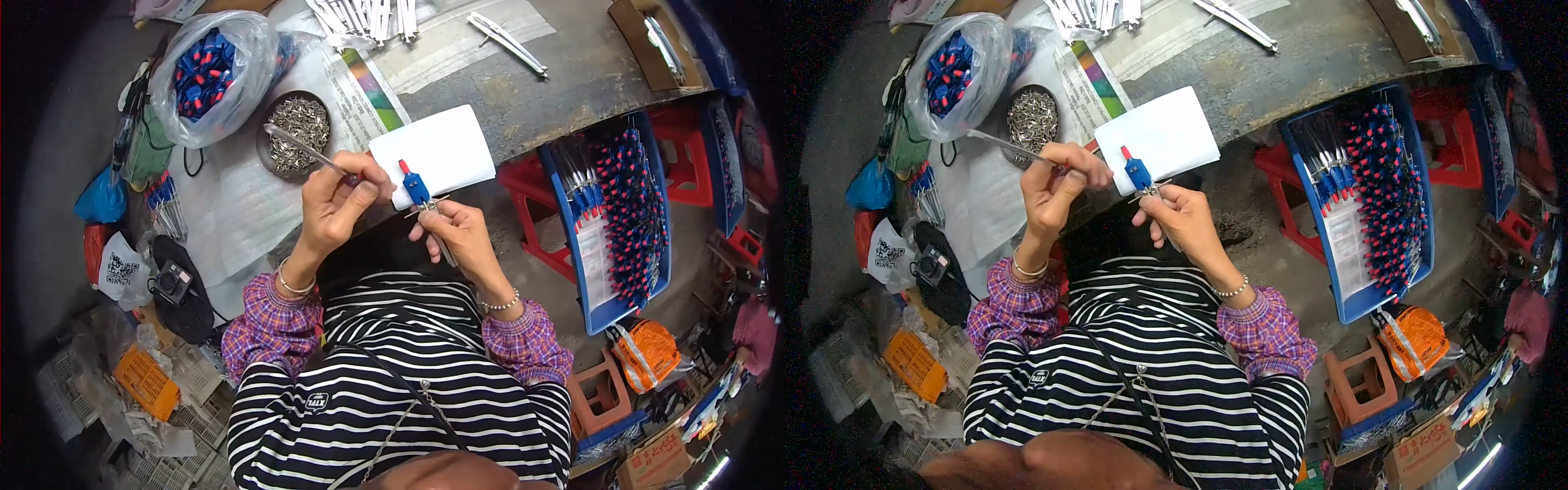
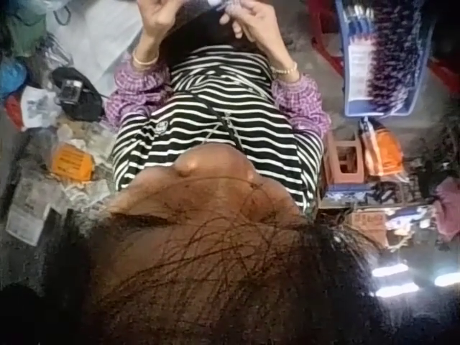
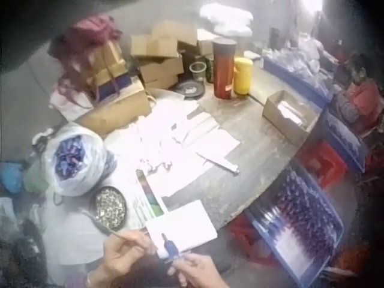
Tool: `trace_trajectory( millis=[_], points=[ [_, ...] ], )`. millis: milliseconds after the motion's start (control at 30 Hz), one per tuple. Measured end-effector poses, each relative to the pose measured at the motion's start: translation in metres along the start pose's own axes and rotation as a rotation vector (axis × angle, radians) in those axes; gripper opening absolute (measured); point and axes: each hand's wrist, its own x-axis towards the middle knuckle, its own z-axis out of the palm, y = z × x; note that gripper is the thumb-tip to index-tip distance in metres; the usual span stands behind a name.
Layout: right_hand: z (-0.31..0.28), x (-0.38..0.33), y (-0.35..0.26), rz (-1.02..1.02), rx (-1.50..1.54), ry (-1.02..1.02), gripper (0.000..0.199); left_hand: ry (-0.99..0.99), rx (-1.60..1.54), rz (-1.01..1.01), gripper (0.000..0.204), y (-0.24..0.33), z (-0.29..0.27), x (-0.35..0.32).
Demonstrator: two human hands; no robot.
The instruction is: Assembling small mechanical or electrical parts by hand and using simple tools like scissors.
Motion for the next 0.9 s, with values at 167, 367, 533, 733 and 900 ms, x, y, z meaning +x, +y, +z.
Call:
trace_trajectory(
  millis=[167,367,533,733,900],
  points=[
    [0.0,-0.003,0.002,0.0,-0.043,0.004,0.021,0.045,0.063,-0.096,0.006,0.006,-0.008,-0.017],
    [0.003,-0.007,-0.006,-0.052,-0.066,0.011,0.021,0.067,0.0,-0.12,0.007,0.007,-0.008,-0.018],
    [0.005,-0.007,-0.008,-0.044,-0.09,0.016,0.022,0.009,-0.018,-0.114,0.006,0.003,-0.012,-0.014],
    [0.013,-0.024,-0.011,-0.012,-0.128,0.032,0.022,-0.11,0.256,-0.106,0.01,0.005,-0.011,-0.011],
    [0.022,-0.033,-0.017,0.009,-0.081,0.025,0.026,-0.006,0.163,-0.175,0.013,0.007,-0.004,-0.007]
  ],
)
